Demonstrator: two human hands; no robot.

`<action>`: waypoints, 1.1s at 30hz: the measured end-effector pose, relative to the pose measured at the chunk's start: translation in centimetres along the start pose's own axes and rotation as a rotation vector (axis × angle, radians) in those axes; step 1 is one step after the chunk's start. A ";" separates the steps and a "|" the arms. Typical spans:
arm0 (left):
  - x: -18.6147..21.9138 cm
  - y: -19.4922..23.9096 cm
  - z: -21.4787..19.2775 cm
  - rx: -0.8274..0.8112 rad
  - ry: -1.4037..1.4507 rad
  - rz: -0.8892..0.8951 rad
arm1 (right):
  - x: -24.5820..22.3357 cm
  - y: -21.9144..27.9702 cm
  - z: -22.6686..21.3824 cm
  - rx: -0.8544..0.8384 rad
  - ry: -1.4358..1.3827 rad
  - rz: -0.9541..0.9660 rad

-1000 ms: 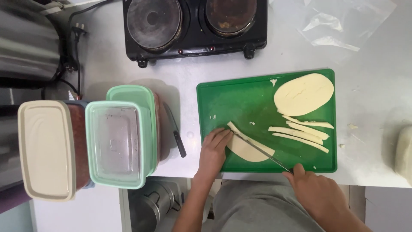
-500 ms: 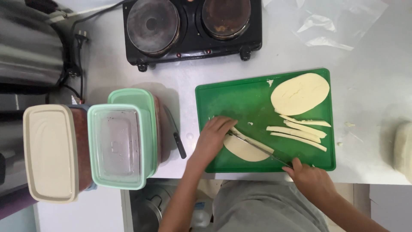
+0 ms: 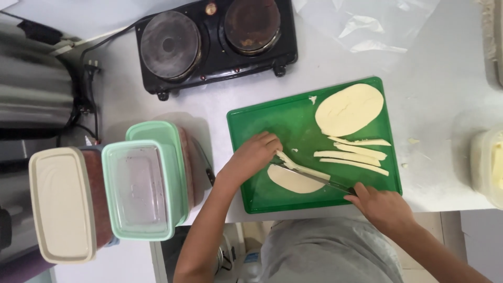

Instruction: Cutting potatoes into thin sticks on a green cutting board using a chef's knife and placing them into a plastic storage container.

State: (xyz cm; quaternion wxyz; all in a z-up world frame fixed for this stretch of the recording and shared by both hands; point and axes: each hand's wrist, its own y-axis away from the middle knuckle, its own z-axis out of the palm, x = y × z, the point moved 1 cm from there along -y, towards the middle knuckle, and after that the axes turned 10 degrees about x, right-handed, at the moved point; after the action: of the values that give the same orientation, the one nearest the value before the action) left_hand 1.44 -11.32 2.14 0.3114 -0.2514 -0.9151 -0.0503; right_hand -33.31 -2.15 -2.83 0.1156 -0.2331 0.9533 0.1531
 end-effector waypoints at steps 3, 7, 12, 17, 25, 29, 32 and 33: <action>0.7 -0.4 -0.5 0.039 0.066 -0.041 | 0.3 0.1 0.9 0.045 -0.075 0.010; 0.9 -0.4 -0.9 -0.002 0.072 -0.094 | -0.1 0.3 1.1 0.179 -0.124 -0.052; 0.6 -0.1 -0.9 -0.020 0.142 -0.184 | -1.1 0.5 0.3 0.240 0.033 -0.106; 0.2 0.2 -0.3 -0.018 0.130 -0.204 | -1.0 -0.6 -0.6 0.064 0.005 0.001; -0.3 -0.2 0.3 -0.023 0.114 -0.274 | 2.7 -4.0 -1.5 -0.272 -0.276 0.133; -0.3 -0.2 0.3 -0.042 0.121 -0.310 | 2.1 -4.2 -2.8 -0.215 -0.333 0.093; -0.3 0.0 0.6 -0.050 0.124 -0.305 | 1.5 -3.3 -2.3 -0.098 -0.153 0.003; -0.3 0.0 0.6 -0.038 0.114 -0.272 | 1.5 -3.0 -2.0 -0.038 -0.096 -0.051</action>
State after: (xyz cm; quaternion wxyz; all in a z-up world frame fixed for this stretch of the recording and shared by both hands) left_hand 1.28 -11.29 1.48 0.3484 -0.1275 -0.9204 -0.1234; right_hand -33.43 -5.99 -2.09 0.1607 -0.2519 0.9374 0.1791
